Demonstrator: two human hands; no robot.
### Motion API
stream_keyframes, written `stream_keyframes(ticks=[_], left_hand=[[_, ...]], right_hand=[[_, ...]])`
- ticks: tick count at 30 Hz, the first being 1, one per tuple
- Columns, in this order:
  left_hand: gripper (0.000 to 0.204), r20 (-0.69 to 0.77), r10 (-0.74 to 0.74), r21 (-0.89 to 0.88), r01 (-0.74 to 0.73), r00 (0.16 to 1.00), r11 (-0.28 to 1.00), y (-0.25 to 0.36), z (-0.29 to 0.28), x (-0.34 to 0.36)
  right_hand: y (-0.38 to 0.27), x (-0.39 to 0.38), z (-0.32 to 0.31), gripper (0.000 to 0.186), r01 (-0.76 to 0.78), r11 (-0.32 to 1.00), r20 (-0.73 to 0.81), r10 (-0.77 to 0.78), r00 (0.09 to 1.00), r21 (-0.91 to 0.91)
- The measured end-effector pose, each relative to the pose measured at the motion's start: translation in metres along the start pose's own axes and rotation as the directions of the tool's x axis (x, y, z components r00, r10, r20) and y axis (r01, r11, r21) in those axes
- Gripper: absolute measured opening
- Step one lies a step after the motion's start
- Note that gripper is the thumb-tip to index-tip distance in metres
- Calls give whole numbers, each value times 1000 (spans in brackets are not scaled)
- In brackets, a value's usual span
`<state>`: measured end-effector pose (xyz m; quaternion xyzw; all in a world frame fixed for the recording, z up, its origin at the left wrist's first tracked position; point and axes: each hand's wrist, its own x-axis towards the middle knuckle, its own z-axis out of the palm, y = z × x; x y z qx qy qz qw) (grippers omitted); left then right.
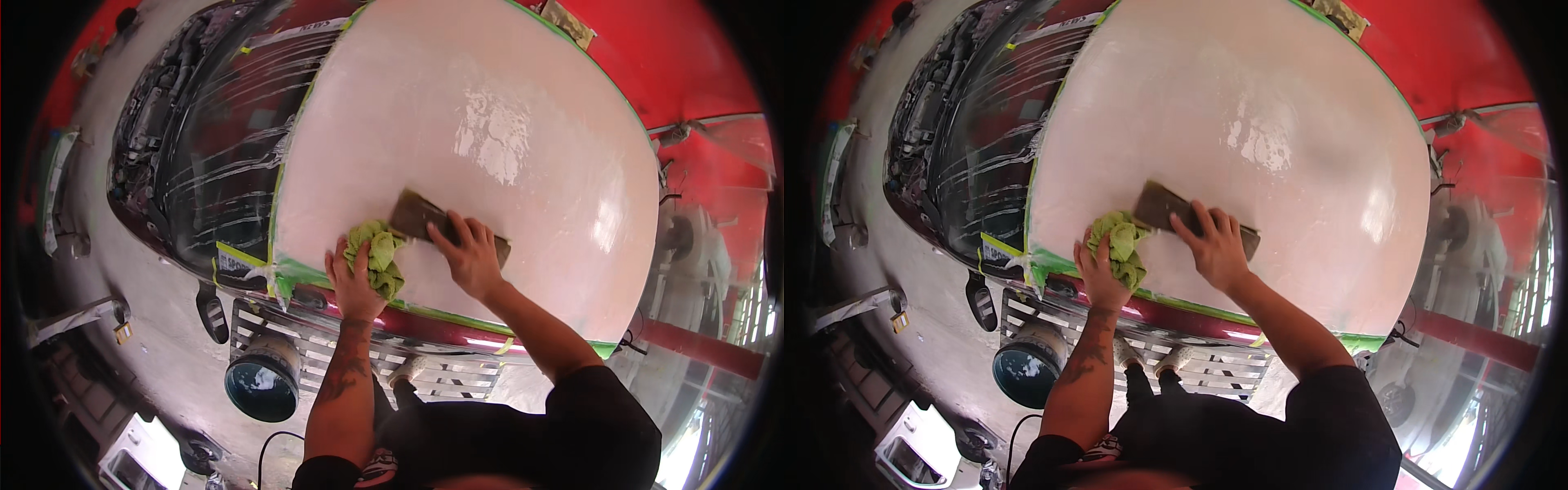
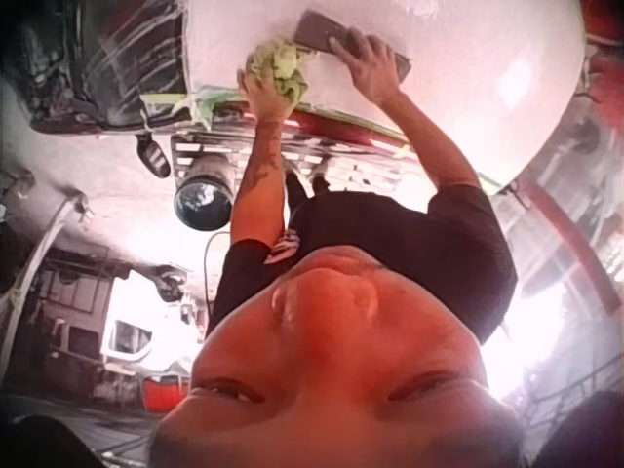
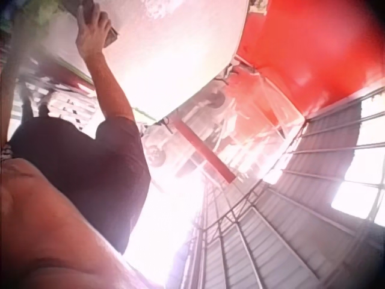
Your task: Sanding the roof of a car using a sanding block and a wet cloth.
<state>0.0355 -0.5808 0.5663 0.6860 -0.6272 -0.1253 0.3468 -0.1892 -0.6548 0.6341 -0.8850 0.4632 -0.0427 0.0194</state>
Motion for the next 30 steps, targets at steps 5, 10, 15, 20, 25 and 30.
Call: stream_keyframes(ticks=[5,10,15,20,25,30], left_hand=[[86,-10,28,-20,-28,1000,999,5,2,1],[86,-5,17,-53,-17,1000,998,10,5,8],[84,1,-15,-51,15,1000,999,-2,-3,-4],[83,26,-15,-38,16,1000,999,4,-1,0],[83,6,-9,-61,9,1000,998,12,5,8],[85,-20,11,-45,-12,1000,999,-4,-3,-3]], right_hand=[[44,106,2,59,58,989,-83,-70,994,-137],[74,242,15,57,-87,967,-170,47,984,-240],[-7,101,20,62,95,989,-47,-101,994,-111],[4,112,11,60,232,965,10,-233,972,-118],[50,294,11,47,-1,945,-79,-26,997,-328],[-31,200,26,54,112,972,77,-98,992,-205]])
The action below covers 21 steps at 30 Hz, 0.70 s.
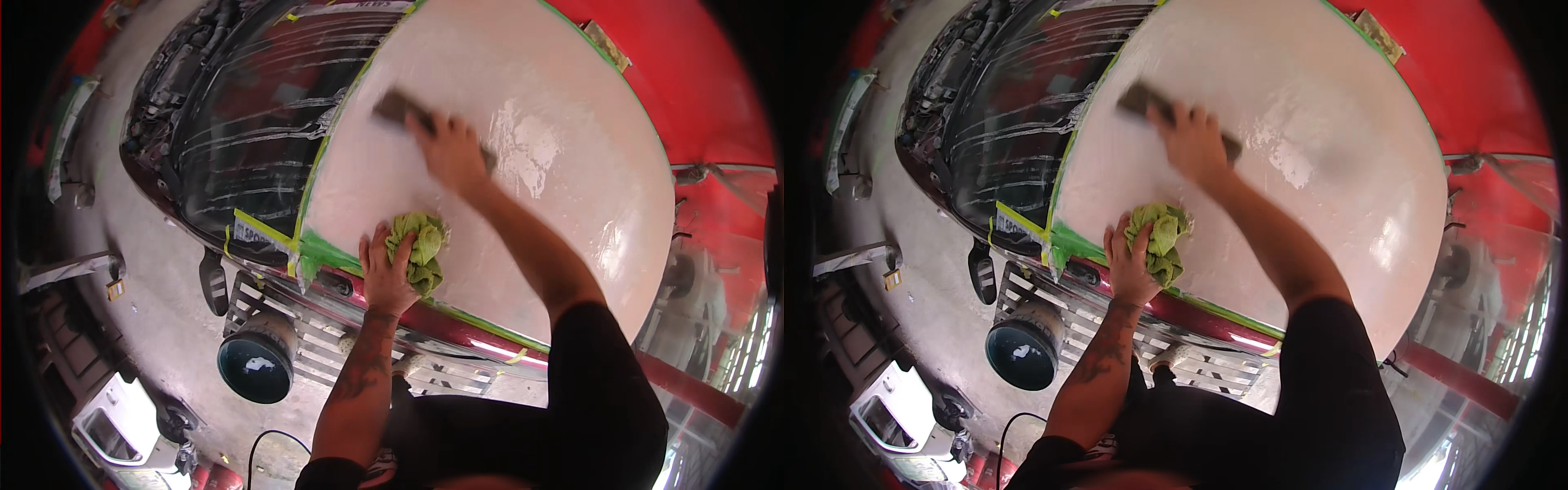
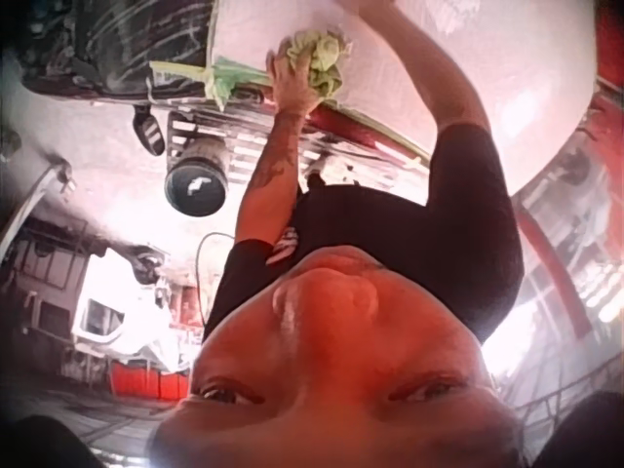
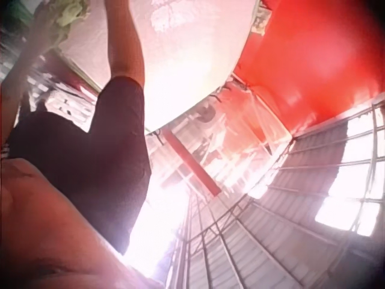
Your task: Sanding the roof of a car using a sanding block and a wet cloth.
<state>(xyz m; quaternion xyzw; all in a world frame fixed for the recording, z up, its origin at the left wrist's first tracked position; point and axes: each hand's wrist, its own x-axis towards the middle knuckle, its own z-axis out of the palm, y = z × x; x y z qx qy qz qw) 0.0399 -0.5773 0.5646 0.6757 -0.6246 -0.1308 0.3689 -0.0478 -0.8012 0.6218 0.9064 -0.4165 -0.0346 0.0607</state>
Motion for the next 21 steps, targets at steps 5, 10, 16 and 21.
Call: stream_keyframes(ticks=[5,10,16,21], left_hand=[[84,44,-43,-19,43,998,999,9,1,5],[83,17,-36,-37,37,999,999,10,5,5],[84,20,3,-30,-2,1000,1000,12,5,8],[82,41,-44,-58,46,998,997,6,2,4]], right_hand=[[6,-53,-17,56,239,970,46,-241,969,44],[72,96,6,49,-86,996,-124,81,989,-33],[71,127,15,52,-161,974,-155,186,970,158],[-9,30,21,43,207,972,-190,-184,964,111]])
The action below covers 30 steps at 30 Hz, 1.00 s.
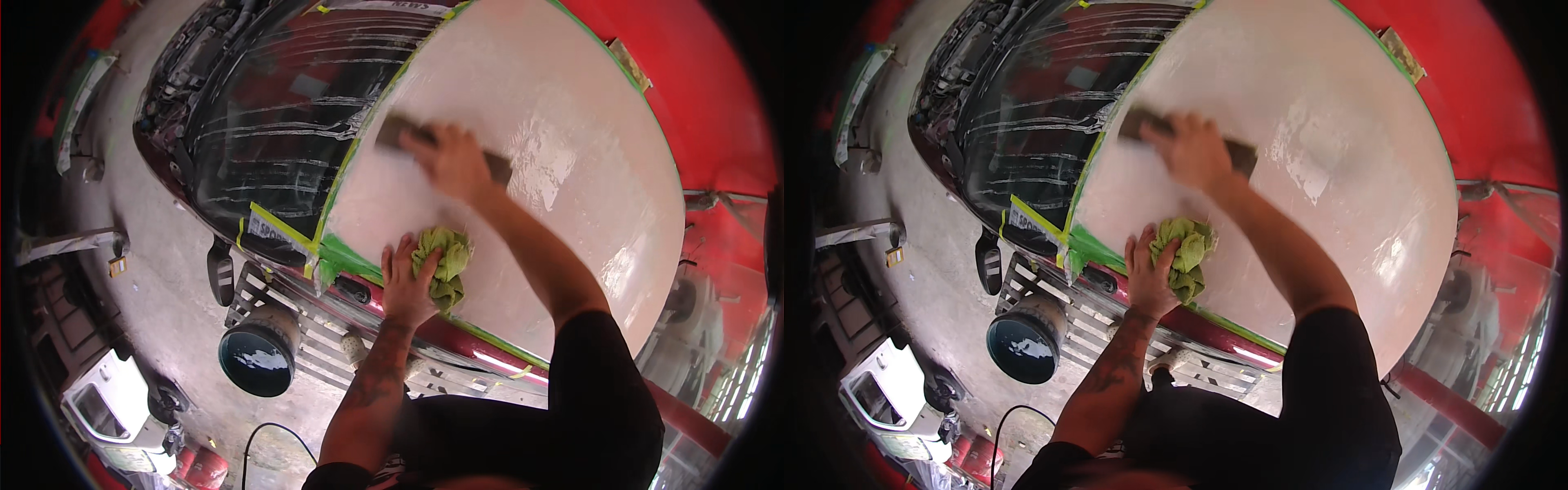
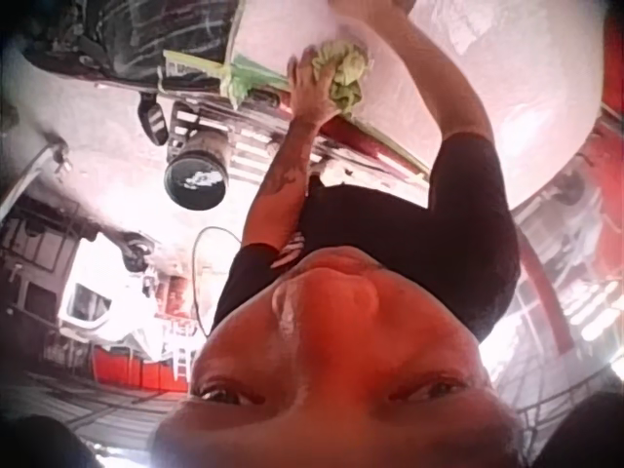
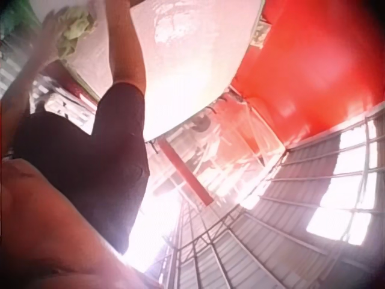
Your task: Sanding the roof of a car using a sanding block and a wet cloth.
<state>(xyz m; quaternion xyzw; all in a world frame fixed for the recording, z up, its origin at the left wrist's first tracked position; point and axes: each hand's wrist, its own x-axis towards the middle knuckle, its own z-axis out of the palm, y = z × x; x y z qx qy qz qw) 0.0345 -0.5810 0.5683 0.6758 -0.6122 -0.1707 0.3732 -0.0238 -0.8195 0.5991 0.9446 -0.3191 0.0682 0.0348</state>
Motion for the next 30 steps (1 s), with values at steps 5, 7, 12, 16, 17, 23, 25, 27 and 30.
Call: stream_keyframes(ticks=[5,7,12,16,17,23,25,27,30], left_hand=[[81,15,-16,-7,16,1000,1000,4,-5,0],[80,17,4,-36,-3,1000,999,10,5,6],[81,13,-6,-36,7,1000,999,3,1,2],[82,60,-49,-24,50,997,998,-1,-4,-4],[82,59,-44,-22,45,997,999,-2,-4,-5],[82,55,-12,-53,15,998,999,10,1,5],[82,39,-12,-47,14,999,999,6,5,4],[82,24,-17,-34,18,1000,999,0,0,0],[81,42,-50,-22,51,998,998,1,-5,-3]], right_hand=[[39,32,-9,52,27,994,16,-25,1000,-105],[110,83,-18,48,-222,946,125,257,958,-238],[86,93,-3,50,-310,922,97,339,936,-232],[-5,1,-7,51,50,998,77,-47,996,-36],[1,5,-8,51,51,998,77,-48,996,-35],[129,106,-17,48,-235,915,48,265,963,-328],[106,100,-5,50,-268,915,61,299,952,-302],[51,76,4,54,-217,945,108,249,963,-245],[-8,3,0,55,56,997,-14,-56,998,-46]])
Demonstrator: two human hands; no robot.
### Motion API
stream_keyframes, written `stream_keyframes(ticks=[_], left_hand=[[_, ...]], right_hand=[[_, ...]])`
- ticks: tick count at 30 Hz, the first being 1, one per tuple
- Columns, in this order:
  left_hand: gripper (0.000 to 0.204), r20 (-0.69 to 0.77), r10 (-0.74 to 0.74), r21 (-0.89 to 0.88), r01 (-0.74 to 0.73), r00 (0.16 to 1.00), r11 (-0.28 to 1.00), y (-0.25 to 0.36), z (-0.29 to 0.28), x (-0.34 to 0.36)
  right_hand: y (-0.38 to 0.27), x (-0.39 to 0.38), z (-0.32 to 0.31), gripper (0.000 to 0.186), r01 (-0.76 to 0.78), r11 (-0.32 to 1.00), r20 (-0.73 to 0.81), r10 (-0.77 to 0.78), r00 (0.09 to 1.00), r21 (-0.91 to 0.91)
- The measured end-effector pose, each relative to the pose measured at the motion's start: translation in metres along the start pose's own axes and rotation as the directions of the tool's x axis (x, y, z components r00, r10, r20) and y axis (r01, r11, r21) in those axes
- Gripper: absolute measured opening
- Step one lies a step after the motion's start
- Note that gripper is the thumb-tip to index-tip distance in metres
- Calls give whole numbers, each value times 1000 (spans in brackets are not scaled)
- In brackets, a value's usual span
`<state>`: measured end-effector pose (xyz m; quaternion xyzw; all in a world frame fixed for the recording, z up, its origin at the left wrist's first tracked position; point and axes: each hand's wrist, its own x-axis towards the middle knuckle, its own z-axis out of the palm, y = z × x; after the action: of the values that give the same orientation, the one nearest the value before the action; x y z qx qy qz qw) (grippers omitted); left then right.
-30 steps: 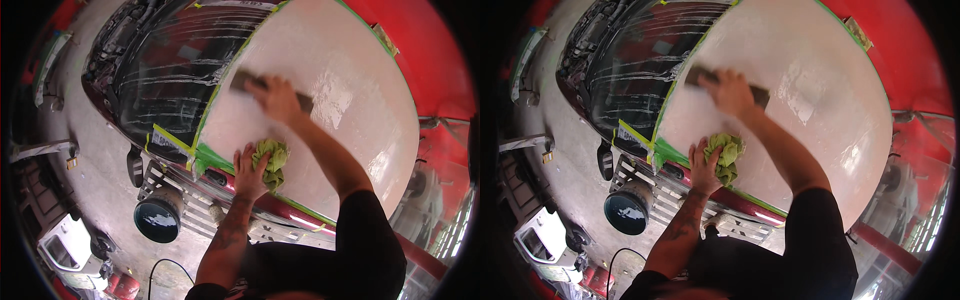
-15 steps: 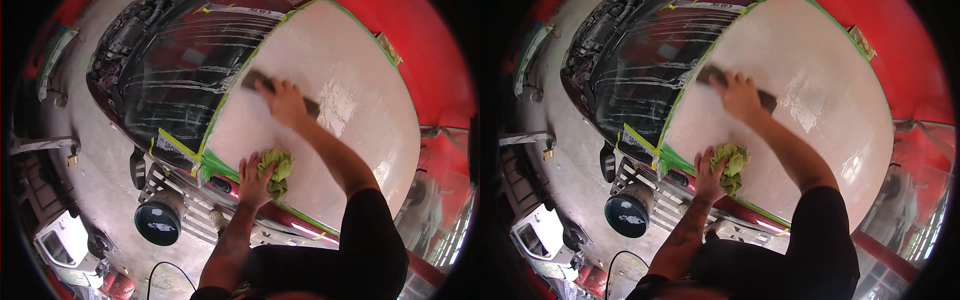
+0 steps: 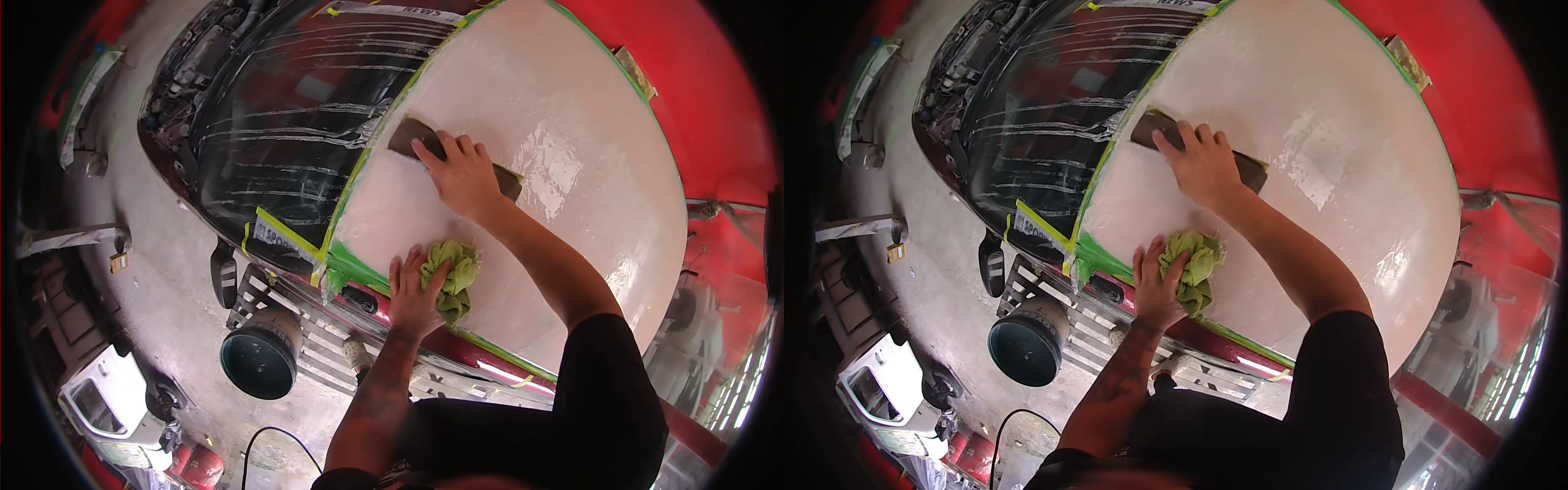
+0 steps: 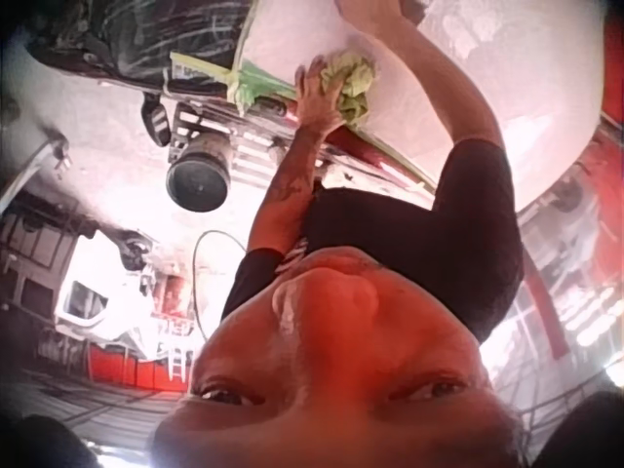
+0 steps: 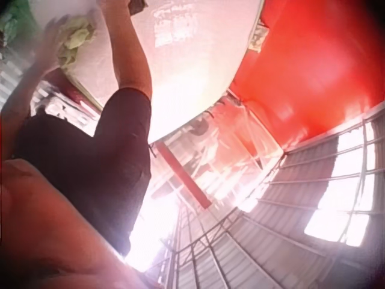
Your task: Sanding the roof of a car using a sanding block and a wet cloth.
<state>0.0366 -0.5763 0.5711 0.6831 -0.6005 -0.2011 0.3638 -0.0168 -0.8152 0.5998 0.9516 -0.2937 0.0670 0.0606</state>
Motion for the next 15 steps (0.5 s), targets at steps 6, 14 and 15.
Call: stream_keyframes(ticks=[6,14,15], left_hand=[[81,-11,51,0,-51,999,999,5,9,10],[81,7,1,23,-1,1000,1000,-3,0,-3],[81,3,13,19,-13,1000,1000,-4,4,0]], right_hand=[[148,85,-12,48,-341,898,84,376,923,-278],[-6,-26,-23,53,-102,994,88,99,991,29],[4,-26,-26,53,-105,994,82,103,991,19]])
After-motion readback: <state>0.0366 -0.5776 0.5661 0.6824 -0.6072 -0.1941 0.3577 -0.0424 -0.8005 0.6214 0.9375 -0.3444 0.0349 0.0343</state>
